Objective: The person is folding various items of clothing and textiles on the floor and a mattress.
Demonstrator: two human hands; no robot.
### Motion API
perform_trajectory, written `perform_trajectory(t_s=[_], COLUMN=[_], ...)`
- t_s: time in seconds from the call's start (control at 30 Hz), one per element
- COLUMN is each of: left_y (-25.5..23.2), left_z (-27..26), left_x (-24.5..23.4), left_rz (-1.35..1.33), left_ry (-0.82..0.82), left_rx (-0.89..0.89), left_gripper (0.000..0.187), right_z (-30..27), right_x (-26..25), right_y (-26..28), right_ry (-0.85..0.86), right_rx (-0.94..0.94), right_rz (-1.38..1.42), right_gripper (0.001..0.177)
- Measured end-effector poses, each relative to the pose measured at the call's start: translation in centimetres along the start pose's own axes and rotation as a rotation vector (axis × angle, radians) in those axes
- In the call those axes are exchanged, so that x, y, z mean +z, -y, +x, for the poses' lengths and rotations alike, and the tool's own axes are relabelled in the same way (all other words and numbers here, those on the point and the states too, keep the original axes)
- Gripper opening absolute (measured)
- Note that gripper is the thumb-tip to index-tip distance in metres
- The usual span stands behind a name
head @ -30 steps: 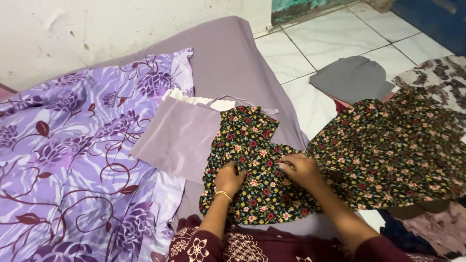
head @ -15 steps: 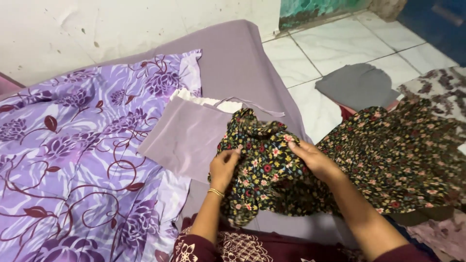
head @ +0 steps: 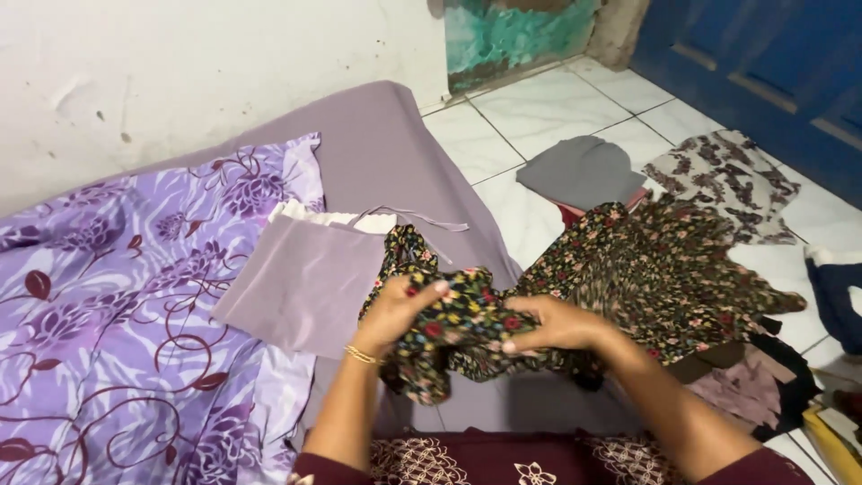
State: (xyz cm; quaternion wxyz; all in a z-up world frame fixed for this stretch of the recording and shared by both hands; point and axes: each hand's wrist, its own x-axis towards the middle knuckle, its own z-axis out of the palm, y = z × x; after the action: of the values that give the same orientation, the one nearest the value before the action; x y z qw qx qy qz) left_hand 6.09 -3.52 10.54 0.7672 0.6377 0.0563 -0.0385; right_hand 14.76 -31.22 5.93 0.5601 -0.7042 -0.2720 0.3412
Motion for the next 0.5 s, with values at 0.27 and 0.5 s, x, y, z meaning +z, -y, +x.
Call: perform_trajectory(t_s=[0.27,0.5], left_y=[-9.0,-10.9], left_z=[-2.5,-3.4], left_x=[-9.1,-7.2], left_rz=[0.500,0.560], left_ry=[-0.145,-0.035], left_rx=[0.155,-0.129], left_gripper=[0.039,0.055], right_z=[-7.3,-14.7], right_x=[-13.8,-25.3], right_y=[3.6,1.3], right_ry=[-0.127,-0.779], right_rx=[0.664,0.756], right_rz=[-0.719,-0.998], right_gripper=[0.087,0.041])
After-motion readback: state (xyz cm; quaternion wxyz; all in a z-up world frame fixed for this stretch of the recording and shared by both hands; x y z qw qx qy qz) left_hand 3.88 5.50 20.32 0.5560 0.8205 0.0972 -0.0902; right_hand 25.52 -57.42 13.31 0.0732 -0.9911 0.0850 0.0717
